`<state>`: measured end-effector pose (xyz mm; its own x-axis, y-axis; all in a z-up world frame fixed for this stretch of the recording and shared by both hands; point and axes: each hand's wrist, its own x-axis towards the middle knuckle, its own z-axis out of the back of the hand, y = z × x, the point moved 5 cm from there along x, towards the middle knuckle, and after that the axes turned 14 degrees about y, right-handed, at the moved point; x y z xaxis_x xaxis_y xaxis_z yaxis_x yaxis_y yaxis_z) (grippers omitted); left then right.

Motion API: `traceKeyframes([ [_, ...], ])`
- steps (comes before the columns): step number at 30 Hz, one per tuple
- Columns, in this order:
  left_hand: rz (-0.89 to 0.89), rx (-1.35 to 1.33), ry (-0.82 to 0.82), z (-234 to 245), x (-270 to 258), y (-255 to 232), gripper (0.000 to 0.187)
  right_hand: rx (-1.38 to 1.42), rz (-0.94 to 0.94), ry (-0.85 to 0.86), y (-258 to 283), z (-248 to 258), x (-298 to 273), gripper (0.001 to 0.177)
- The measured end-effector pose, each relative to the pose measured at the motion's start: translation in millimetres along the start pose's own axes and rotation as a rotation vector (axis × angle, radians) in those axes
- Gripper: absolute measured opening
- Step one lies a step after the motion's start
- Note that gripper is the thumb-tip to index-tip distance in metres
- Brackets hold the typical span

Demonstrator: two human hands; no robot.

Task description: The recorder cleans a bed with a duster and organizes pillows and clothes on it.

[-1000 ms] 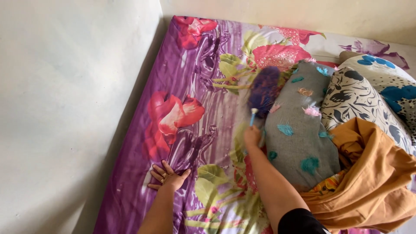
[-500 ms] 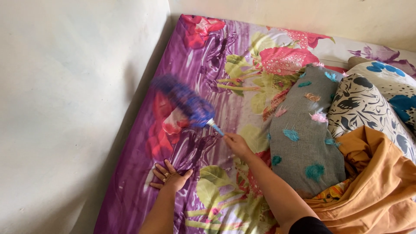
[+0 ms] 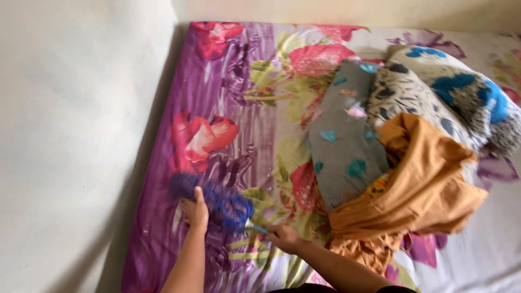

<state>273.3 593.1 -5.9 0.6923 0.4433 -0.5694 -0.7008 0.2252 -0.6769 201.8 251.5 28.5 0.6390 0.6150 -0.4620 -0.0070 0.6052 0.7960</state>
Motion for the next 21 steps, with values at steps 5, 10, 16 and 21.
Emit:
traceKeyframes([
  [5,-0.187,-0.151,-0.050,-5.1,-34.9,-51.9,0.117,0.040,-0.115,-0.064,7.6,18.6,-70.9,0.028],
  [10,-0.347,-0.082,0.045,-57.5,-82.5,-108.4,0.108,0.003,-0.304,-0.284,-36.6,18.4,-120.9,0.036],
  [16,-0.468,-0.097,0.196,-132.8,-166.4,-180.3,0.100,-0.022,-0.118,-0.459,-22.4,48.6,-216.7,0.034],
  [21,-0.671,-0.196,0.246,-238.9,-244.8,-224.2,0.094,0.064,-0.201,-1.013,-86.7,90.3,-350.9,0.028],
])
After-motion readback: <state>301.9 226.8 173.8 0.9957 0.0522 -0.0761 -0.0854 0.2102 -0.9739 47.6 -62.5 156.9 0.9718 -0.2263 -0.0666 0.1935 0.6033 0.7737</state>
